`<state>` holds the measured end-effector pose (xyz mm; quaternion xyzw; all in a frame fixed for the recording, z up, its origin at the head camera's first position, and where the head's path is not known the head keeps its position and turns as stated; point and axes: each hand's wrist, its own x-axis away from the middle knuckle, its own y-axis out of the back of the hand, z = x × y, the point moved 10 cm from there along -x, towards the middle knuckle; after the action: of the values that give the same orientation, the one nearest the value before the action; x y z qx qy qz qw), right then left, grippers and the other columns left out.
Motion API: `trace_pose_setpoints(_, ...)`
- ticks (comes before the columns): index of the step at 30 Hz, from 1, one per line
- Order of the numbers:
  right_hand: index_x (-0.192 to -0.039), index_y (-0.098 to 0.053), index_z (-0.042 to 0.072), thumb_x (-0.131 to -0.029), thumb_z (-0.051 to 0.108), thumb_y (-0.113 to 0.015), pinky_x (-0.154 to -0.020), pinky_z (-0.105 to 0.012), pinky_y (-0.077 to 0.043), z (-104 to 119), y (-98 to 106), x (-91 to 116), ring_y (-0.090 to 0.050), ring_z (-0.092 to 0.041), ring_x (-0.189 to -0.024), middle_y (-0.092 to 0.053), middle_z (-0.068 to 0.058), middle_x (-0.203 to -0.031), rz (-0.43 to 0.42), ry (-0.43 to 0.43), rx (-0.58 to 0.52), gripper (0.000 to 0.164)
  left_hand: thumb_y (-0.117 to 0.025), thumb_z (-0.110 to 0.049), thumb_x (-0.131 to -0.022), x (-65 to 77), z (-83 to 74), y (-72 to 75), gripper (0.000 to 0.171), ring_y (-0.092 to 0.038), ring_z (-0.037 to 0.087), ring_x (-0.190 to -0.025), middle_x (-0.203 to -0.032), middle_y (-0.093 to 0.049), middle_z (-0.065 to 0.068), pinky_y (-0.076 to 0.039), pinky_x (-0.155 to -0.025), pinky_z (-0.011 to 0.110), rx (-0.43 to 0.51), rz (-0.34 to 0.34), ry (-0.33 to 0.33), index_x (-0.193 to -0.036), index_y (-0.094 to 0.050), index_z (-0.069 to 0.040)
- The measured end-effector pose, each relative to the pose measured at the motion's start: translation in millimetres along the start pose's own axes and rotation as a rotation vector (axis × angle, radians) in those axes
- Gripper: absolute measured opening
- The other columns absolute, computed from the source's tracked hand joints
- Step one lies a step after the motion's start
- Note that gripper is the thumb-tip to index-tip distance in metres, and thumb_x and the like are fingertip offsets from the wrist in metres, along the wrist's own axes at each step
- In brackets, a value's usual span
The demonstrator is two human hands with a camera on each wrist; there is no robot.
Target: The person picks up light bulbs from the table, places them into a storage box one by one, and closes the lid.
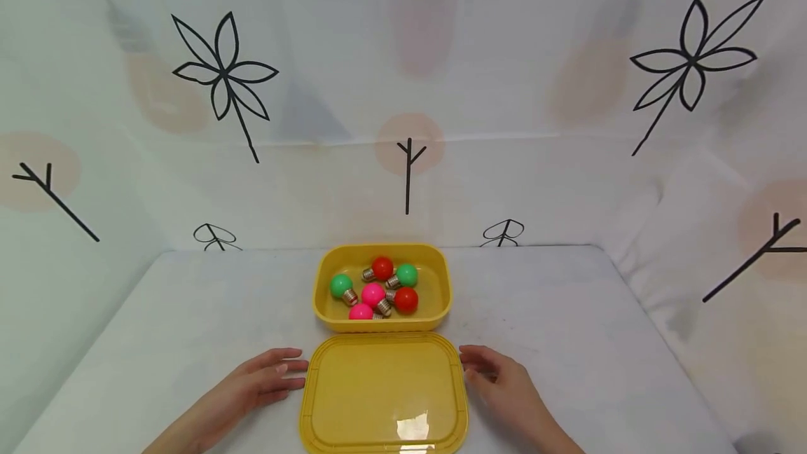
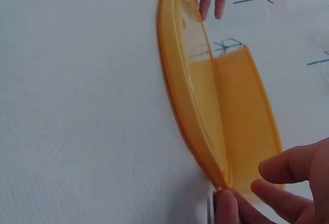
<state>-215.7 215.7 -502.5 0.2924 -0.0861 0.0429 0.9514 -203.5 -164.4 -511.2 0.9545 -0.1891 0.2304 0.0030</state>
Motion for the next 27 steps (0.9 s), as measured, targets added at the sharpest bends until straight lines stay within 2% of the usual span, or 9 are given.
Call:
trace_pose_setpoints(8, -0.126, -0.066, 0.006, -0.091, 0.009, -0.07, -0.089, -0.042, -0.053, 2, -4, 6, -0.064, -0.02, -0.106, -0.069, -0.003, -0.116, 0.004, -0.047, -0.029, 0.036, -0.06, -0.04, -0.098, 1.7, 0.6, -5.5, 0.063, -0.06, 0.028, -0.12, -0.137, -0.056, 0.014, -0.05, -0.097, 0.038, -0.001, -0.026, 0.019, -0.144, -0.044, 0.0)
trace_pose_setpoints(15, -0.127, -0.064, 0.0, -0.092, 0.014, -0.07, -0.094, -0.048, -0.05, -1, -8, 13, -0.063, -0.026, -0.11, -0.07, -0.006, -0.114, 0.001, -0.105, -0.076, 0.038, -0.058, -0.033, -0.101, 4.9, -1.6, -11.1, 0.055, -0.058, 0.029, -0.121, -0.138, -0.055, 0.015, -0.047, -0.1, 0.04, -0.03, -0.037, -0.031, -0.141, -0.045, 0.002)
trace_pose_setpoints(21, -0.126, -0.064, 0.003, -0.091, 0.011, -0.07, -0.094, -0.045, -0.051, -4, -9, 19, -0.06, -0.028, -0.115, -0.063, -0.007, -0.125, -0.005, -0.103, -0.155, 0.036, -0.059, -0.034, -0.1, 7.0, -2.0, -13.0, 0.053, -0.059, 0.028, -0.118, -0.133, -0.057, 0.011, -0.049, -0.098, 0.042, -0.057, -0.053, -0.03, -0.139, -0.047, 0.001)
trace_pose_setpoints(27, -0.127, -0.065, 0.003, -0.088, 0.002, -0.069, -0.088, -0.04, -0.054, -5, -8, 18, -0.061, -0.031, -0.114, -0.056, -0.012, -0.133, -0.001, -0.104, -0.179, 0.039, -0.059, -0.033, -0.1, 7.1, -6.6, -13.2, 0.05, -0.06, 0.024, -0.112, -0.13, -0.059, 0.01, -0.049, -0.096, 0.041, -0.072, -0.069, -0.049, -0.136, -0.05, 0.001)
